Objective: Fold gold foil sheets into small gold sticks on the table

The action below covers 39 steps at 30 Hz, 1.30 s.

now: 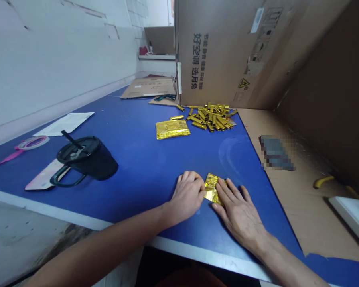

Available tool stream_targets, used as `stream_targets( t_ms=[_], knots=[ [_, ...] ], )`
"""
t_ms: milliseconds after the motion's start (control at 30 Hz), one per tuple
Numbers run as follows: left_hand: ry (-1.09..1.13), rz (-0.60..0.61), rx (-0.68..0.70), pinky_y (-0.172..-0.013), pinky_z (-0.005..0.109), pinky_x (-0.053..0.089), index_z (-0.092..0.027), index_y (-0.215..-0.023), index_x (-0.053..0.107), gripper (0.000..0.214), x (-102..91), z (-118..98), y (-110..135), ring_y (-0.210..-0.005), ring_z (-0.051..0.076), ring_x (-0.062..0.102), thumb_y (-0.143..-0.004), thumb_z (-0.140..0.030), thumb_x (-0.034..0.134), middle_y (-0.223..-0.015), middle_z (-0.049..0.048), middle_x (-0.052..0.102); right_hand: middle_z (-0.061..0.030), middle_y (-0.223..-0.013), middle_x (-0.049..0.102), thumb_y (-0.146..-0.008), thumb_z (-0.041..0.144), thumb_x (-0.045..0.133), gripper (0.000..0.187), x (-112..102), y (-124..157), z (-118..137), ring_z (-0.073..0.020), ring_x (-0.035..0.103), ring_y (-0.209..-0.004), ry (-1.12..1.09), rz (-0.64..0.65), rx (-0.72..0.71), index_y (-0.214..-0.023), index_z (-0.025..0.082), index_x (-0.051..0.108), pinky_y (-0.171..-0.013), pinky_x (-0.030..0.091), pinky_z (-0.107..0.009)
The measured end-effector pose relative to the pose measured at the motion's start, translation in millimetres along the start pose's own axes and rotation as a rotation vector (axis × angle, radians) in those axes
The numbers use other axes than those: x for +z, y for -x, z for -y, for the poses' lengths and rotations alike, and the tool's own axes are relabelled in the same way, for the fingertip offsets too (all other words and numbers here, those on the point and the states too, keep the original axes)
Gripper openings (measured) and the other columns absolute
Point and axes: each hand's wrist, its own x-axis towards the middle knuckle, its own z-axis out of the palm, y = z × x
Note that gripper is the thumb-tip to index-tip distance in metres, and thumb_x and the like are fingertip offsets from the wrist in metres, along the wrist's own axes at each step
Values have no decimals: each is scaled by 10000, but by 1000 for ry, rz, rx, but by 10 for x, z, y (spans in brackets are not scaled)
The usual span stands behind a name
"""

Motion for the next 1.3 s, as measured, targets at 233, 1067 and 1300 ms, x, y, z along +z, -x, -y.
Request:
stream_targets(
  t_ms=[233,1067,1300],
  knots=[
    [-68,63,-52,-701,325,325,-199,-690,554,172,15,76,-86,-801,179,442,-746,-356,512,-757,5,511,-160,-1296,342,-789,549,289,663,43,27,26,-292,246,-1209,-13,-36,-69,-1274,99,312,-932,198,-552],
    [-323,104,114,-691,361,297,-145,-739,568,294,-53,-17,-200,-764,216,482,-827,-293,330,-751,72,562,-179,-1282,362,-796,506,342,550,26,60,13,-323,283,-1185,54,-32,-139,-1239,185,392,-912,205,-551],
    [-365,64,126,-687,358,281,-124,-768,553,238,-15,-46,-163,-766,223,482,-820,-212,338,-756,91,561,-177,-1276,373,-792,506,350,549,18,59,27,-316,292,-1182,56,-40,-126,-1231,179,403,-910,213,-547]
  ],
)
